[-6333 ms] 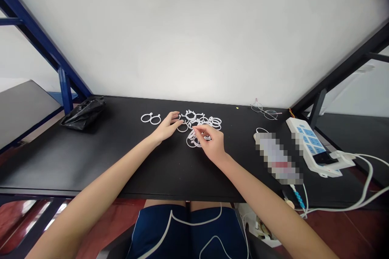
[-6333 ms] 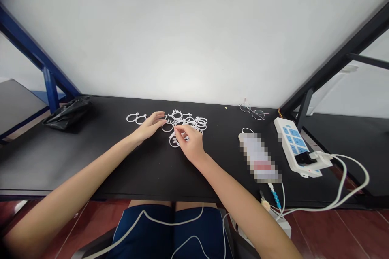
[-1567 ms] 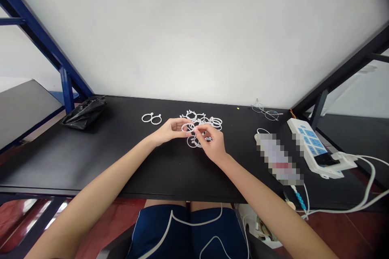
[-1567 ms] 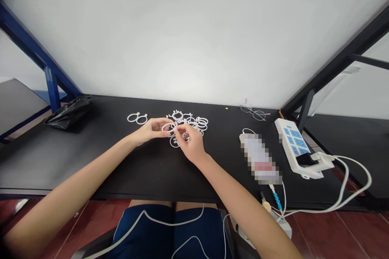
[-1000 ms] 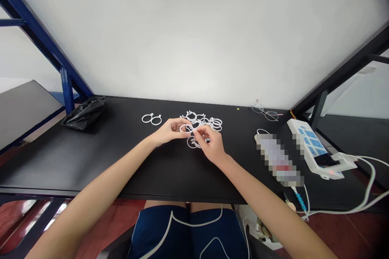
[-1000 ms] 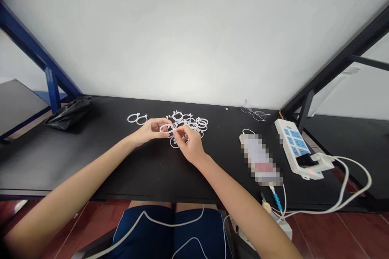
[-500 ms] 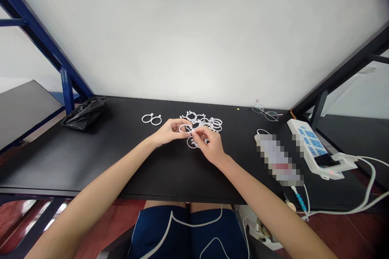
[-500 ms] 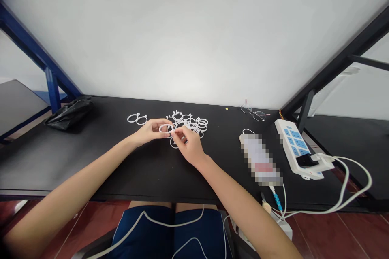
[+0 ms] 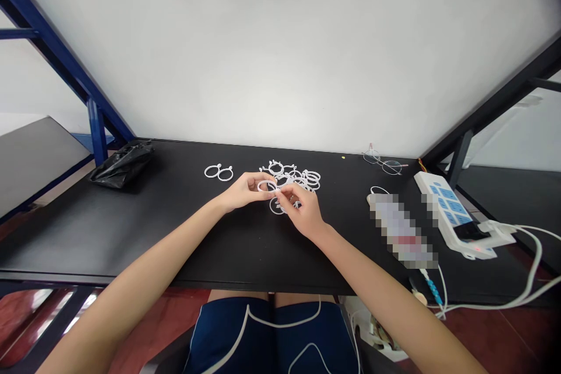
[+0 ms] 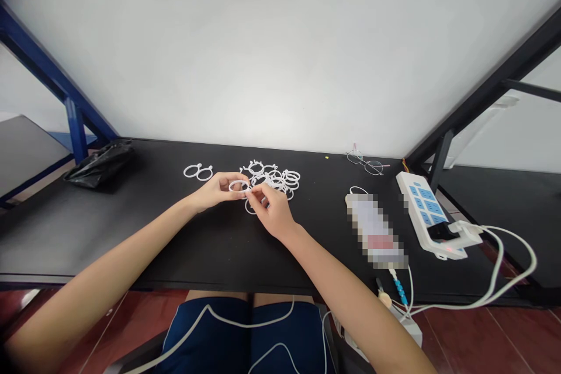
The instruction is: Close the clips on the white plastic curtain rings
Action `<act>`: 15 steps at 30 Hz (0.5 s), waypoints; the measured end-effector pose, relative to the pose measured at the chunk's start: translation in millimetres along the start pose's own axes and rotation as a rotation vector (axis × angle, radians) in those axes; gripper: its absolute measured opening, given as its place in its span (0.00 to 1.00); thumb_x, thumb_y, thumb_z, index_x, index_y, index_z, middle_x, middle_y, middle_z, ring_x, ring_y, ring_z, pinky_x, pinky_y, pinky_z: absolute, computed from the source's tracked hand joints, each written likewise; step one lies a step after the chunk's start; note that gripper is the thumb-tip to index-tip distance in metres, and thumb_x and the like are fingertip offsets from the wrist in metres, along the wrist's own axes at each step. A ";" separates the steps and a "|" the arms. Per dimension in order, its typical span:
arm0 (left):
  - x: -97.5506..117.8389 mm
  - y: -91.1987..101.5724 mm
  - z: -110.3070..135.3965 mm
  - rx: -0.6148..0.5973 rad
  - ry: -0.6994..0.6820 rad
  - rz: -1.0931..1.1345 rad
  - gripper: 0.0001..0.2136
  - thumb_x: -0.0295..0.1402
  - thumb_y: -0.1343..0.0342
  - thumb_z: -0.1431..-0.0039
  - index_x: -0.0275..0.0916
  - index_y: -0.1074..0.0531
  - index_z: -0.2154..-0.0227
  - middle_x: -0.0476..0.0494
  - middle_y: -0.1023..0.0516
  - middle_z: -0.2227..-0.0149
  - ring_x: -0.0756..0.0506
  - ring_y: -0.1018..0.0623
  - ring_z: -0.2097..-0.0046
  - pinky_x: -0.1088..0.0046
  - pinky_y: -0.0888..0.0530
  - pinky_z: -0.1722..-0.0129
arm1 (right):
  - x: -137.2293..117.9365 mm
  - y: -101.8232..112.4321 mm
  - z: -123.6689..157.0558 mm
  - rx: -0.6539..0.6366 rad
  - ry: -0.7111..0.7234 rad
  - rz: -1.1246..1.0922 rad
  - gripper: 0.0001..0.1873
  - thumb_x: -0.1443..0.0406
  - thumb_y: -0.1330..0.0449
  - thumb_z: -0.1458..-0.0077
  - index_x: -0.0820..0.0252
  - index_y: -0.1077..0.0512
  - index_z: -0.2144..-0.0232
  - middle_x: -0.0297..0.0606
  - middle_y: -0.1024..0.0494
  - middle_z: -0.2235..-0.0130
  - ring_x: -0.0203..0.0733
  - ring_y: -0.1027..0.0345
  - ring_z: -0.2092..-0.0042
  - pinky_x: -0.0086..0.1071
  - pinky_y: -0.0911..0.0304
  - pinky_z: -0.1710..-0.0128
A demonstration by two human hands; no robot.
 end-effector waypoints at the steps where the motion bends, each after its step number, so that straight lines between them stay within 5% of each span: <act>1: 0.0 0.0 0.0 0.001 0.004 0.002 0.17 0.37 0.36 0.49 0.34 0.28 0.59 0.58 0.42 0.80 0.56 0.43 0.77 0.77 0.43 0.76 | -0.1 -0.1 0.1 -0.001 0.000 -0.001 0.08 0.61 0.44 0.40 0.57 0.30 0.69 0.34 0.24 0.72 0.36 0.28 0.71 0.29 0.32 0.72; 15: -2.0 -1.9 0.1 -0.015 0.034 0.029 0.15 0.38 0.35 0.49 0.34 0.29 0.63 0.57 0.41 0.79 0.55 0.42 0.76 0.77 0.43 0.74 | 0.8 -1.2 0.5 -0.024 -0.021 -0.026 0.08 0.61 0.45 0.39 0.57 0.30 0.67 0.34 0.24 0.71 0.37 0.28 0.70 0.29 0.31 0.72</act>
Point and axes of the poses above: each hand's wrist, its own z-axis away from the middle knuckle, its own y-axis out of the back of the hand, x = y × z, the point moved 4 cm from there along -z, towards the middle knuckle
